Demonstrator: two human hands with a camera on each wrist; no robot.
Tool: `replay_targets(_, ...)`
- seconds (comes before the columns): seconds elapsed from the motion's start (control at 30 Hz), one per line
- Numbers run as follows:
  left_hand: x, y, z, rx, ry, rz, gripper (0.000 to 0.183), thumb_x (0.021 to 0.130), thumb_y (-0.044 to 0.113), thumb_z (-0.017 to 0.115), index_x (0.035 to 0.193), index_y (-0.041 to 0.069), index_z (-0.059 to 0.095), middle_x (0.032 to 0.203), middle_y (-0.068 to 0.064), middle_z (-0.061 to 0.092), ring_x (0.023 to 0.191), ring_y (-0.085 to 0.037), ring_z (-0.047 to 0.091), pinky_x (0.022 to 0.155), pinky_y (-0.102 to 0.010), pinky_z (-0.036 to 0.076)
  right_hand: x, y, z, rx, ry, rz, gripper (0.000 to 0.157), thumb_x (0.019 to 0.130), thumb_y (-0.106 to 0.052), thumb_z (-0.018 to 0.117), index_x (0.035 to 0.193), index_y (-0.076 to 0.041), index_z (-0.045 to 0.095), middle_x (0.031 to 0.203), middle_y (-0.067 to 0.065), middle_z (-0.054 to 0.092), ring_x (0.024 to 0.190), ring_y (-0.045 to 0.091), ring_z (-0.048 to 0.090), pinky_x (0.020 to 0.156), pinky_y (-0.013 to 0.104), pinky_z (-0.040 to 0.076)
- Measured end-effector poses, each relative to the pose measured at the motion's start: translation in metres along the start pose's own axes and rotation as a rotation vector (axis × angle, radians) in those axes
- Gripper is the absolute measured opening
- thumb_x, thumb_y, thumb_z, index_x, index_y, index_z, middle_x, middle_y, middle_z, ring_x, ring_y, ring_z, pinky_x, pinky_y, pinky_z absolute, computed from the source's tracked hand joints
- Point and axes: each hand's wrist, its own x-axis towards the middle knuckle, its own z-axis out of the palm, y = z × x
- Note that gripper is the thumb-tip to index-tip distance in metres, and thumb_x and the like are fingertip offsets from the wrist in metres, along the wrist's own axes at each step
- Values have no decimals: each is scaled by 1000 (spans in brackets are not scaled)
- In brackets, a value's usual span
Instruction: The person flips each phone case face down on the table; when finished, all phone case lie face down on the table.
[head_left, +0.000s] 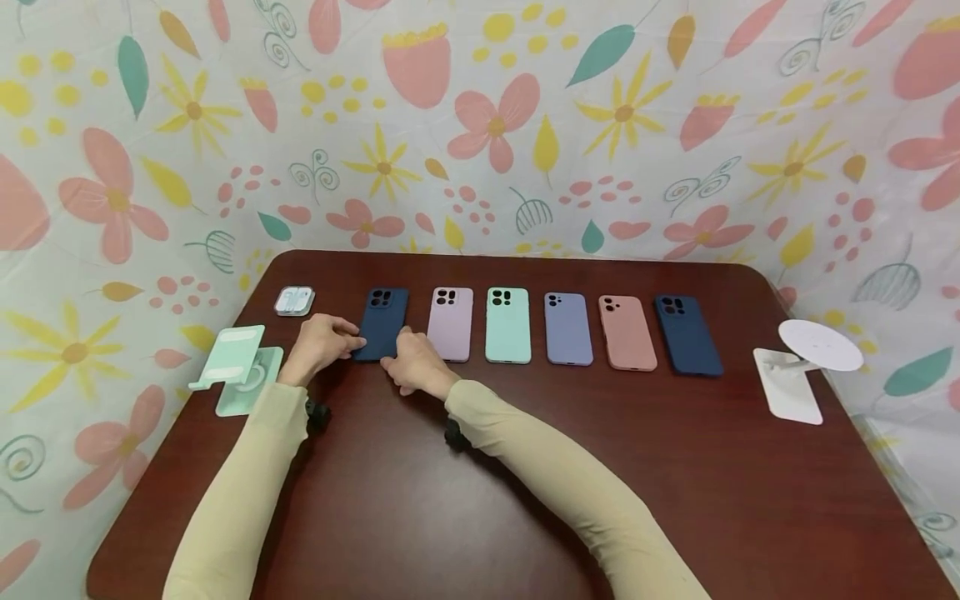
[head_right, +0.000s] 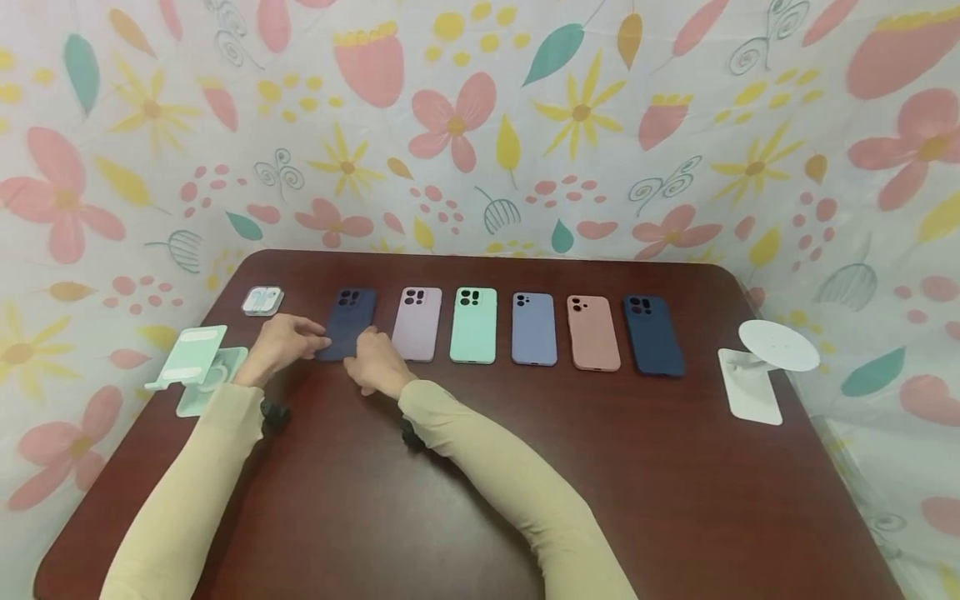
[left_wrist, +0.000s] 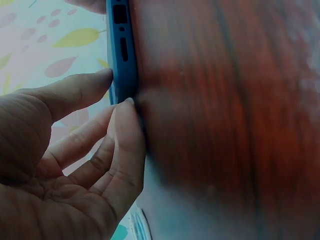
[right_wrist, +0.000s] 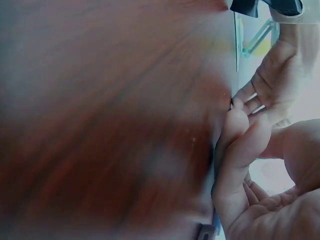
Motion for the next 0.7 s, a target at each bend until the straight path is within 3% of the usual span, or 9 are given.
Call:
replay_targets(0.07, 0, 1, 1, 10, 27, 8, 44, 103, 26, 78, 137, 0, 72, 125, -25, 78, 82, -15, 77, 83, -35, 66, -4, 2, -4, 38, 20, -3, 92, 109, -33, 68, 174, 2, 13, 67, 2, 75, 52, 15, 74, 54, 26, 61)
replay_targets(0.13, -2, 2, 2, 27, 68, 21, 43, 103, 27, 77, 136, 0, 71, 122, -25, 78, 81, -18, 78, 80, -35, 65, -15, 2, -11, 80, 36, -23, 89, 109, -32, 68, 174, 0, 15, 67, 2, 74, 51, 15, 73, 53, 27, 61)
replay_targets(0.23, -7, 6, 6, 67, 150, 67, 42, 104, 27, 75, 136, 0, 70, 119, -24, 78, 87, -26, 77, 81, -39, 64, -42, -3, -25, 115, 74, -76, 81, 109, -29, 68, 172, 0, 25, 69, 6, 75, 52, 17, 72, 54, 28, 61)
replay_targets(0.33, -12, 13, 9, 82, 227, 155, 43, 105, 27, 74, 137, -1, 70, 118, -24, 77, 101, -36, 74, 90, -49, 61, -72, -10, -46, 117, 123, -123, 73, 109, -24, 68, 169, 3, 34, 75, 12, 77, 52, 17, 70, 54, 27, 59)
replay_targets(0.43, -14, 22, 13, 77, 287, 254, 45, 104, 28, 74, 139, -1, 69, 123, -25, 76, 112, -41, 72, 98, -57, 59, -87, -6, -61, 75, 217, -184, 65, 110, -24, 68, 165, 1, 43, 81, 12, 77, 53, 14, 67, 56, 24, 54)
replay_targets(0.57, -19, 31, 18, 52, 307, 353, 53, 105, 32, 74, 145, 0, 65, 135, -26, 71, 120, -44, 71, 104, -60, 59, -104, 6, -79, 18, 349, -276, 57, 110, -26, 67, 159, 0, 52, 85, 8, 77, 57, 10, 63, 62, 24, 51)
replay_targets(0.7, -24, 33, 22, 69, 290, 395, 62, 105, 38, 73, 154, 3, 59, 149, -25, 63, 128, -45, 66, 109, -61, 57, -118, 20, -91, -10, 458, -345, 52, 111, -26, 65, 154, 2, 57, 89, 9, 79, 66, 14, 65, 71, 30, 53)
